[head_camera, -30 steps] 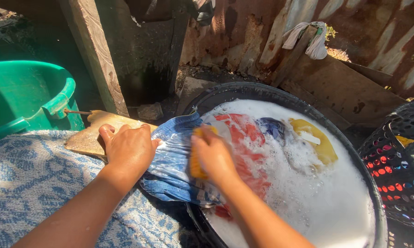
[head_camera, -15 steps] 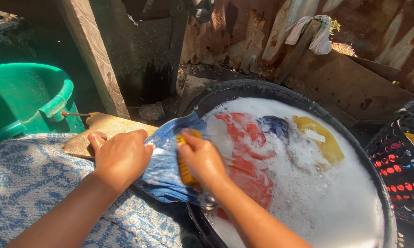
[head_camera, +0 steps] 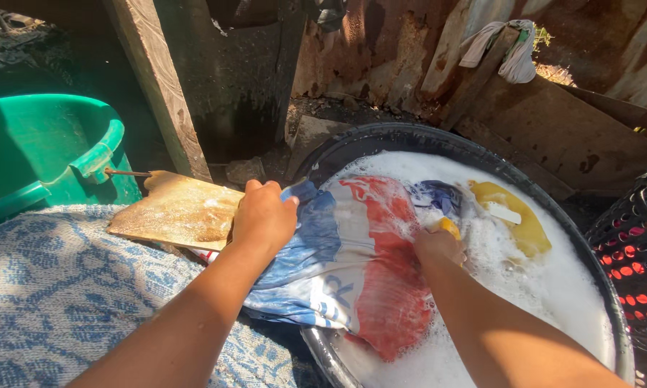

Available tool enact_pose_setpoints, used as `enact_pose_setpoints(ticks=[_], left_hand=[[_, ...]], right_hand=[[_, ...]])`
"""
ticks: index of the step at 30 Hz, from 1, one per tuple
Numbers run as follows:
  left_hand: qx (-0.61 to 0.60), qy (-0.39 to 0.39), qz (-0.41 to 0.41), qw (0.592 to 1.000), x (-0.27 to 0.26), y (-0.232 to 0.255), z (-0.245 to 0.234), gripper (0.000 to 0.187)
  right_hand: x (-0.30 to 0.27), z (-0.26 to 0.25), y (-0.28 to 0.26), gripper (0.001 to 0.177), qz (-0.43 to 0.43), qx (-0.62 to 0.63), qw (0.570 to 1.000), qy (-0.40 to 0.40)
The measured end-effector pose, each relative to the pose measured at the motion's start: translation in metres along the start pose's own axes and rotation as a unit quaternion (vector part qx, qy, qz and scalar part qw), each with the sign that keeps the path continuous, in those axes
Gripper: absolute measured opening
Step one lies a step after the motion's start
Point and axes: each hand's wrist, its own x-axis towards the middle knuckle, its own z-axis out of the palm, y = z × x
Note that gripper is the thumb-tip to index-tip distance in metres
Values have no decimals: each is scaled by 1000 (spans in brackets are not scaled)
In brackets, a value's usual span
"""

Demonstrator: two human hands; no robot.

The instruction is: The person washes clothes in a tub of soapy water, scrubbing garments against a board with a brush and wringing them out by hand.

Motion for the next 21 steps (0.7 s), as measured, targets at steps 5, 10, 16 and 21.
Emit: enact_pose_setpoints(ticks=[5, 10, 16, 21], left_hand=[[-74, 24, -52, 996, -2, -24, -7, 30], [107, -25, 12, 994, -40, -16, -21, 26], [226, 68, 96, 967, -47, -24, -26, 30], [208, 116, 132, 962, -41, -51, -24, 29]], right_hand=[[-29, -38, 75, 44, 54, 3, 992, 114], [-79, -50, 96, 49, 9, -5, 1000, 3], [-188, -40, -92, 55, -446, 221, 867, 17], [-203, -20, -90, 46, -340, 93, 924, -149]])
